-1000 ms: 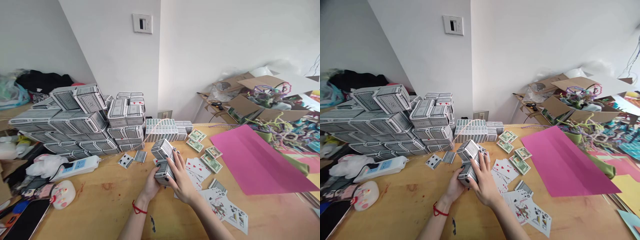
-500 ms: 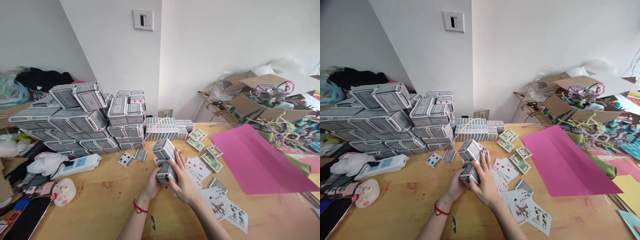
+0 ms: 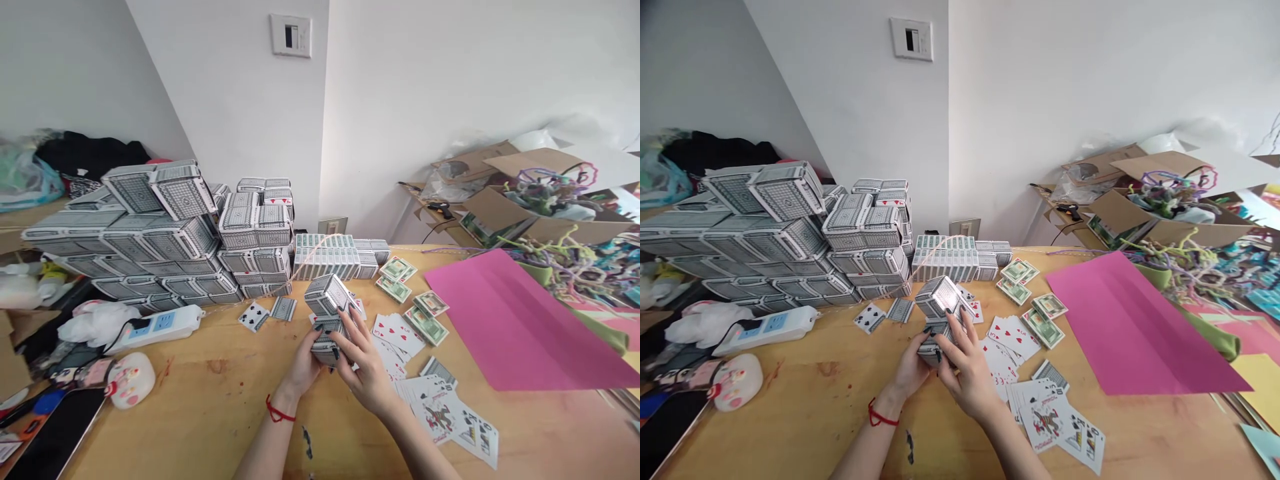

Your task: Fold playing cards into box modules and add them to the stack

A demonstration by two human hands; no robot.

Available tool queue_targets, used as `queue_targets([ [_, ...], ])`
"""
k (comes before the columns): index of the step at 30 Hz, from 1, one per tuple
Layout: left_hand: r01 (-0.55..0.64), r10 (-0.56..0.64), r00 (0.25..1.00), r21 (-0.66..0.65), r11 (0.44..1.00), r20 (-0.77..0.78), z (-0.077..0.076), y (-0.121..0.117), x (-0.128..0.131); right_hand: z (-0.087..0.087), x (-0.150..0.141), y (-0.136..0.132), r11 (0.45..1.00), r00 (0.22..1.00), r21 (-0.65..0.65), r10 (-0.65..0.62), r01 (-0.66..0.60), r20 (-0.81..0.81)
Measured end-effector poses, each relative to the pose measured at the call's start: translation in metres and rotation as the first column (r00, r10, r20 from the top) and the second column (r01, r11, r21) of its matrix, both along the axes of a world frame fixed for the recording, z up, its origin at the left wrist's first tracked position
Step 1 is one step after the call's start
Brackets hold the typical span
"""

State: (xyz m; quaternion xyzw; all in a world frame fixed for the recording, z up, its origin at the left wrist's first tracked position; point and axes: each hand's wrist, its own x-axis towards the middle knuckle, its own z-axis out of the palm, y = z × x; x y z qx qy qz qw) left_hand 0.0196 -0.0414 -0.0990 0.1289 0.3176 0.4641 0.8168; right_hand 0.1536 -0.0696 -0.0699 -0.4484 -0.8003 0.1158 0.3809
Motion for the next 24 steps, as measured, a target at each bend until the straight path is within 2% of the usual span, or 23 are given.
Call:
queue_targets([
  [11,-0.024,0.024,1.0,-0.013,1.0,0.003,-0.002,-0.001,0.001,0.002,0.003,-0.003,0.999,0.995,-0.043,0.035,-0.031,0.089],
  [17,-0.025,0.025,1.0,-0.001,1.0,-0.008,-0.008,-0.002,0.0,-0.003,-0.007,-0.01,0.997,0.986,-0.08,0.026,-0.013,0.167],
  [21,-0.056,0.056,0.998,0.029,0.998,-0.008,-0.012,-0.001,0.0,-0.014,-0.011,-0.016,0.995,0.994,-0.103,-0.004,0.016,0.113],
  [24,-0.079,0.079,0.997,0.062,0.995,-0.001,-0.013,0.0,0.001,-0.021,-0.009,-0.02,0.99,0.998,-0.136,-0.029,0.02,-0.063],
])
